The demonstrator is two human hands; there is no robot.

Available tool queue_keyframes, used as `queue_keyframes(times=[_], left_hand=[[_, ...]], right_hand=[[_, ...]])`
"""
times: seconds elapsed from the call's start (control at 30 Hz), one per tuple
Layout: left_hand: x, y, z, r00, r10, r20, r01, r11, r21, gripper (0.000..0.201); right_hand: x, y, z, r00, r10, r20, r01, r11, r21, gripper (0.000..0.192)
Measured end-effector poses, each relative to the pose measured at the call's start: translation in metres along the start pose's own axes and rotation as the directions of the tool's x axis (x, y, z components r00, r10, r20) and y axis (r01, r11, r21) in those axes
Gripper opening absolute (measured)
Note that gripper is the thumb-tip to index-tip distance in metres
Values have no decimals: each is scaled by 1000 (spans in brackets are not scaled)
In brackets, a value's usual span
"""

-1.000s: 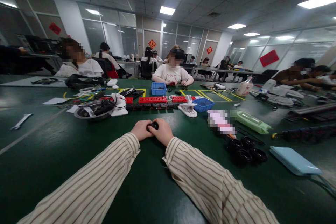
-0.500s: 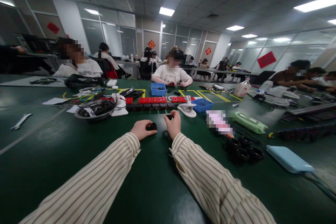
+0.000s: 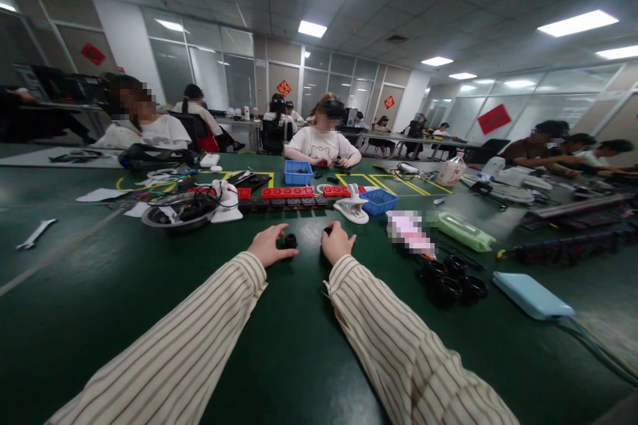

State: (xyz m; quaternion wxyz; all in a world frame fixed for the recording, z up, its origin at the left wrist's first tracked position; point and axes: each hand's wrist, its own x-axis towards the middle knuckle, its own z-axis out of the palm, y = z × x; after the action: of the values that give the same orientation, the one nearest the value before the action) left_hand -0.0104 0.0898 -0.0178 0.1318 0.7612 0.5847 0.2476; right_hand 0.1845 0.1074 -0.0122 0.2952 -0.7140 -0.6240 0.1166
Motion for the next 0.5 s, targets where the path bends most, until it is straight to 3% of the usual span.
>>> queue_keyframes(times=[0.1, 0.17, 0.23, 0.3, 0.33, 0.43, 0.5], left_hand=[[0, -2, 2, 1000, 3, -10, -3, 1000, -22, 81], [3, -7, 5, 1000, 12, -27, -13, 999, -36, 81], [6, -13, 9, 997, 36, -70, -40, 997, -68, 74], [9, -21, 13, 988, 52, -145, -70, 990, -122, 64], [10, -25, 14, 981, 45, -189, -73, 987, -144, 62], [11, -32, 16, 957, -21, -289, -34, 983, -182, 65], [10, -33, 16, 953, -51, -299, -9, 980, -197, 69]], right_hand=[[-6, -2, -5, 997, -27, -77, 26, 1000, -7, 25], [-15, -8, -4, 966, -187, -178, 192, 981, 10, 26], [-26, -19, 2, 875, -440, -204, 448, 894, -9, 26], [-34, -31, 12, 764, -636, -109, 636, 771, -42, 29], [-36, -38, 18, 733, -679, -38, 677, 734, -55, 29], [-39, -52, 28, 726, -669, 159, 682, 730, -42, 24], [-49, -54, 21, 729, -652, 208, 670, 742, -23, 23]])
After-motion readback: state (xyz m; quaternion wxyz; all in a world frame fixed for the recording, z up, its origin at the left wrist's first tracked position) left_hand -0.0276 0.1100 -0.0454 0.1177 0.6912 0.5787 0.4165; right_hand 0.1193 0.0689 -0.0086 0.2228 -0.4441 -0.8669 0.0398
